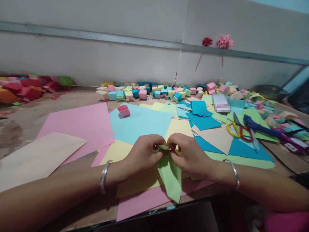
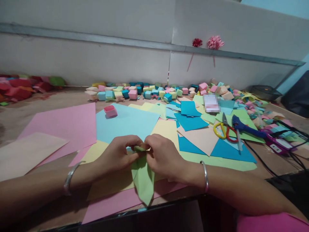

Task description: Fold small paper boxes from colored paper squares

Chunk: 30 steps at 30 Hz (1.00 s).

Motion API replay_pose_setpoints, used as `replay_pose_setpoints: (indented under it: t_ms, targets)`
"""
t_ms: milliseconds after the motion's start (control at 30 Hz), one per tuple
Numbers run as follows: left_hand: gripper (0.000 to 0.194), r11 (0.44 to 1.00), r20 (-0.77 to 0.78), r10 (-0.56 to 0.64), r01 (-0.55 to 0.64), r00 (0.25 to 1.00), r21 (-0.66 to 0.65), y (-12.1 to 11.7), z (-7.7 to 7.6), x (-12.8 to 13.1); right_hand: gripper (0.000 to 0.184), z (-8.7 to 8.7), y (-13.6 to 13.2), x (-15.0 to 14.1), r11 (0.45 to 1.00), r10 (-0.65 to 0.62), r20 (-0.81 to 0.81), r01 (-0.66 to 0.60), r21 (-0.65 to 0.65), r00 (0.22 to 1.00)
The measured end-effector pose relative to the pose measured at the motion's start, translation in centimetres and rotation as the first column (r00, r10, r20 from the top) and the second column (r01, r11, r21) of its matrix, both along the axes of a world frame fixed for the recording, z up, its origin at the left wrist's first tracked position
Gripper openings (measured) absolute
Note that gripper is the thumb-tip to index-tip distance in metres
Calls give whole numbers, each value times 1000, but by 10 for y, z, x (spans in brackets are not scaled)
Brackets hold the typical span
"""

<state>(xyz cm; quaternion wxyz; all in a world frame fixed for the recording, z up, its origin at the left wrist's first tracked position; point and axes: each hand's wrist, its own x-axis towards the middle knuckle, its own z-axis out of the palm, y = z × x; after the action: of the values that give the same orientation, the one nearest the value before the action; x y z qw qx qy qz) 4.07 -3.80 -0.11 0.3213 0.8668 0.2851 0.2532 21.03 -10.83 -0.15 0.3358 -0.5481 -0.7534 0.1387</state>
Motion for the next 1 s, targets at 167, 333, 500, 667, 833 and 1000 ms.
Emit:
replay_pose_setpoints:
  t_ms: [167,333,500,667,833,1000]
  targets:
    - [13,1000,-51,21,-21,998,-2,3,-4,1,18,-4,-2,-1,999,51,-25,-52,-15,998]
    - [18,997,-97,24,-17,995,72,4,-7,0,17,-9,-1,-1,999,37,37,-37,10,999]
    - [23,998,-140,2,6,990,57,4,-6,-1,15,-11,1,-4,998,23,100,-30,61,995]
    - [22,997,-64,-21,16,998,-73,3,0,1,14,-13,6,-1,990,-7,144,-13,137,990]
    - [21,948,26,-36,42,999,-316,6,-2,2,16,-13,9,3,985,-67,197,34,168,978]
    - [18,949,8,-33,34,999,-315,7,-7,1,15,-19,9,2,984,-34,198,-2,180,980]
